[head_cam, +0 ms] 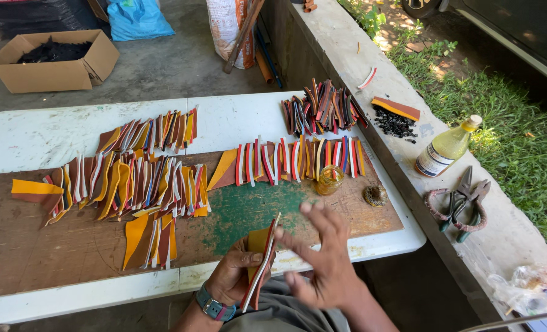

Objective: The person repeatedly picks up small rectangular pieces of colored material, applies a yellow substance from a small jar to one edge, and presses the pieces together. The person handles the pieces one at a time, aligning edges and stacking them on the table.

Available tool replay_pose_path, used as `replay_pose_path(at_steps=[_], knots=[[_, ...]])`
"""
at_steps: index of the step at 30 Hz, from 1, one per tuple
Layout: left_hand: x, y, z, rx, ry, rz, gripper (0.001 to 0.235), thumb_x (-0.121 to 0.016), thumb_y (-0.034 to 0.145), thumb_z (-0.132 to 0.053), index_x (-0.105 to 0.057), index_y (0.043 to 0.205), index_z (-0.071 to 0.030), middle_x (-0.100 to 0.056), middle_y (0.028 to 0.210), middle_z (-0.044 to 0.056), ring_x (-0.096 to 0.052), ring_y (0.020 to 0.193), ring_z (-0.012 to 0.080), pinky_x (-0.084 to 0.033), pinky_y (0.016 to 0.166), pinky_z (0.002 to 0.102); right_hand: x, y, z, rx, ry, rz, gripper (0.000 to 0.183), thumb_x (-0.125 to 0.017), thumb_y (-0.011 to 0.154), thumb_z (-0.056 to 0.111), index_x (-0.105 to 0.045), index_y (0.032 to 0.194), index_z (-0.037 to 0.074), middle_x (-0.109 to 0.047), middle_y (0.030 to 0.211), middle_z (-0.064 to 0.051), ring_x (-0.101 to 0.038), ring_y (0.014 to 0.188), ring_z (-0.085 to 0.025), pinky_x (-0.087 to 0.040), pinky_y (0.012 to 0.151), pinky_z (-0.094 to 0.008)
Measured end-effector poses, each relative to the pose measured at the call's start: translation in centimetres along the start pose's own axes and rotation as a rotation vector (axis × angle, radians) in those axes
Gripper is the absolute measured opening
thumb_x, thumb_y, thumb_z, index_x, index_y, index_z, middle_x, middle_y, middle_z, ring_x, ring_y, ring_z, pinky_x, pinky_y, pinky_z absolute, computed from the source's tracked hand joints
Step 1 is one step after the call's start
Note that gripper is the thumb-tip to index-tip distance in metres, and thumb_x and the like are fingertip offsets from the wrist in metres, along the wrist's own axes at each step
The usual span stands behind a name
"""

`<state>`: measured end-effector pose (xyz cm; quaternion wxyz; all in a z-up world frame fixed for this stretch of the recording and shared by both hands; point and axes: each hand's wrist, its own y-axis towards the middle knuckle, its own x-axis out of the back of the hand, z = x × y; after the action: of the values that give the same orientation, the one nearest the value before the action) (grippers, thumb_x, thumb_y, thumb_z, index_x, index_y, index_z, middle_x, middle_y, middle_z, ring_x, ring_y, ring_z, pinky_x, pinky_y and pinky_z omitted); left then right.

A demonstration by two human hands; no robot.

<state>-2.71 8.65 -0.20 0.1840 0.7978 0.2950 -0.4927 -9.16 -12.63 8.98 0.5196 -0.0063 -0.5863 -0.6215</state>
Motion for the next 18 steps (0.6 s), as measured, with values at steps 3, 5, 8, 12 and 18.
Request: replay_pose_path(at_steps=[3,5,8,12,18], knots=[[-0.3,-0.2,0.1,0.045,-0.096,0.058,0.032,-0.074,0.093,-0.002,-0.061,0.120,0.009,-0.070,0.090,0.012,-0.067,0.062,0.0135,-0.055,0.052,0.024,0.1,0.6,-0.7,-0.131,-0.016,-0.007,0.058,-0.054,0.092,0.054,-0.072,0.136,0.021,-0.035,0.163,-0.020,-0.030,0.148,-0.044,-0.025,0.122,-0.060],[-0.5,-0.1,0.1,0.029,-0.100,0.063,0.032,-0.073,0.091,-0.003,-0.061,0.117,0.009,-0.070,0.087,0.014,-0.068,0.059,0.0167,-0.057,0.051,0.026,-0.1,0.6,-0.8,-0.023,0.038,-0.024,0.058,-0.053,0.093,0.053,-0.069,0.137,0.020,-0.033,0.164,-0.020,-0.029,0.151,-0.043,-0.023,0.124,-0.062],[-0.8,0.1,-0.1,0.020,-0.173,0.055,0.032,-0.071,0.088,-0.005,-0.061,0.117,0.007,-0.070,0.083,0.015,-0.071,0.059,0.0201,-0.060,0.052,0.029,-0.7,-0.1,-0.4,0.110,0.015,-0.021,0.056,-0.053,0.094,0.054,-0.069,0.138,0.023,-0.034,0.164,-0.017,-0.031,0.151,-0.038,-0.025,0.122,-0.057],[-0.9,-0.1,-0.1,0.041,-0.184,0.105,0.027,-0.069,0.092,-0.004,-0.060,0.115,0.008,-0.069,0.085,0.016,-0.071,0.061,0.0203,-0.061,0.054,0.030,-1.4,-1.0,-0.7,0.036,-0.051,-0.054,0.054,-0.053,0.099,0.054,-0.065,0.143,0.024,-0.030,0.166,-0.019,-0.028,0.152,-0.038,-0.025,0.126,-0.057],[-0.7,-0.2,-0.4,0.035,-0.195,0.072,0.030,-0.071,0.088,-0.004,-0.061,0.114,0.008,-0.069,0.082,0.015,-0.069,0.056,0.0176,-0.058,0.049,0.027,-1.0,0.1,-1.9,0.018,-0.071,-0.050,0.058,-0.051,0.094,0.056,-0.067,0.139,0.022,-0.030,0.164,-0.021,-0.028,0.150,-0.041,-0.022,0.124,-0.059]])
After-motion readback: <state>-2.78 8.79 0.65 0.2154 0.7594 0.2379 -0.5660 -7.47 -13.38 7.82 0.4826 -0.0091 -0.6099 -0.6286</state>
